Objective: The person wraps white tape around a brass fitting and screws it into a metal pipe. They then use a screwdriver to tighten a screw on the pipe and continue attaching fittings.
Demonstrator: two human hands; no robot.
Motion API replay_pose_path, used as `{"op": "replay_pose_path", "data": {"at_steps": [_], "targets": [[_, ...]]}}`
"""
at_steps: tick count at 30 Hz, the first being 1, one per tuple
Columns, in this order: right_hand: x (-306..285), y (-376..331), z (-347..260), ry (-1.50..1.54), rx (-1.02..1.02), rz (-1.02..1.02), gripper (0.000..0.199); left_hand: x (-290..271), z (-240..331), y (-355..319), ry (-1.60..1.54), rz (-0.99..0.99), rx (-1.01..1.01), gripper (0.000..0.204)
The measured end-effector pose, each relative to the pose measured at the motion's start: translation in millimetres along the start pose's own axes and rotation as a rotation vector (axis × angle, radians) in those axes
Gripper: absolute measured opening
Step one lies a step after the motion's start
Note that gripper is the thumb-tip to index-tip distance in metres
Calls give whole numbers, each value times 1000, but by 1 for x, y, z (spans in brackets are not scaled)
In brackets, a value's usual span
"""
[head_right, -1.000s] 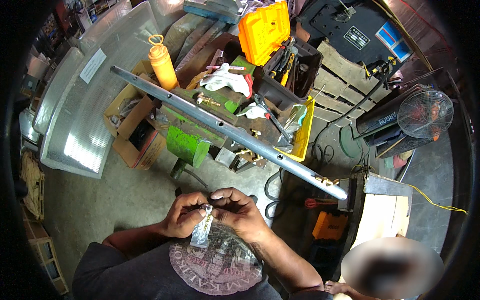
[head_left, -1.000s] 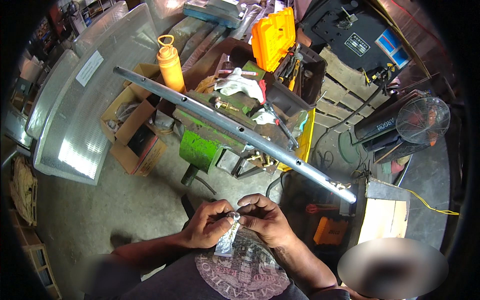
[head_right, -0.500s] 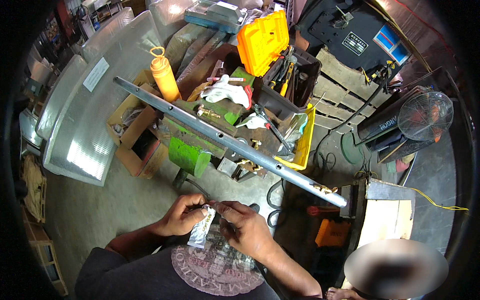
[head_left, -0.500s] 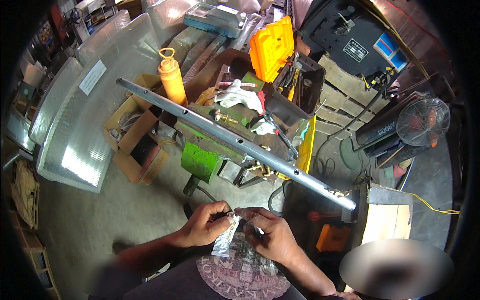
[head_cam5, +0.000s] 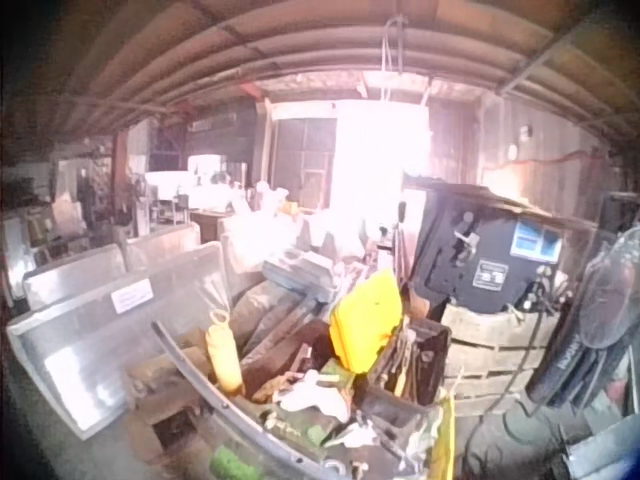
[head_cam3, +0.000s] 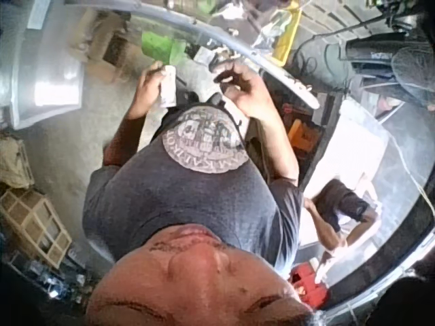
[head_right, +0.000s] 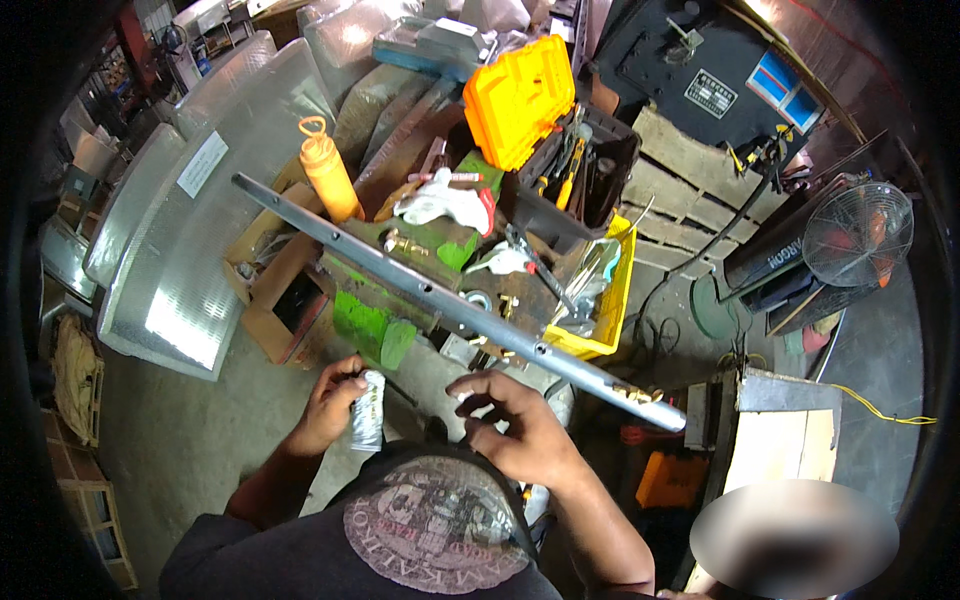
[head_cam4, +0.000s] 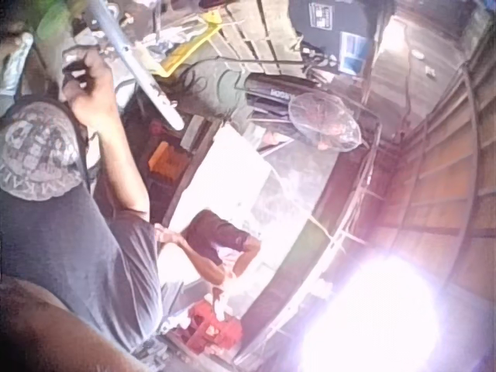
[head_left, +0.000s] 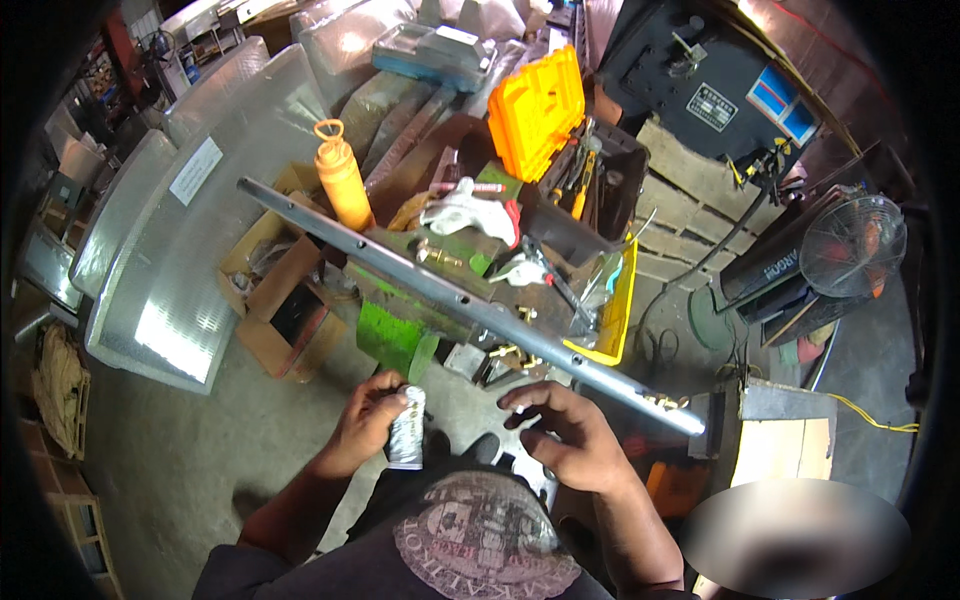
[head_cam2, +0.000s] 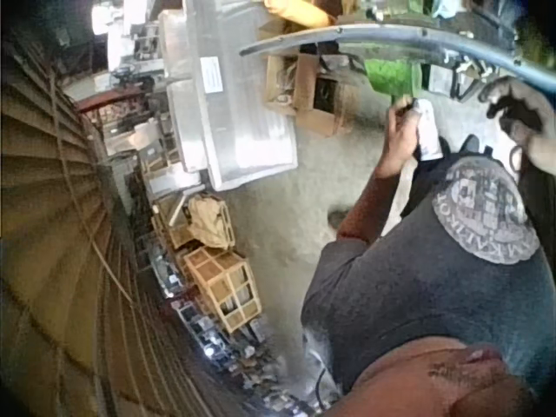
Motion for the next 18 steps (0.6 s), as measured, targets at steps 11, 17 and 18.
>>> {"op": "replay_pose_path", "data": {"at_steps": [11, 17, 18], "targets": [[-7, -3, 35, 110, -47, 68, 35, -17, 72, 41, -43, -75, -91, 18], [13, -53, 84, 362, 83, 478, 34, -49, 154, 180, 681, -401, 99, 23], [21, -53, 89, 403, 63, 486, 33, -49, 157, 206, 795, -500, 190, 26]]}}
Point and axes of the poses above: each hand's wrist, its own y-axis towards the middle knuckle, its own x-axis out of the palm, z = x × y, the point moved 3 cm from there along y, towards the middle knuckle, and after that the axes turned 8 degrees about -z, right-handed, at the moved point
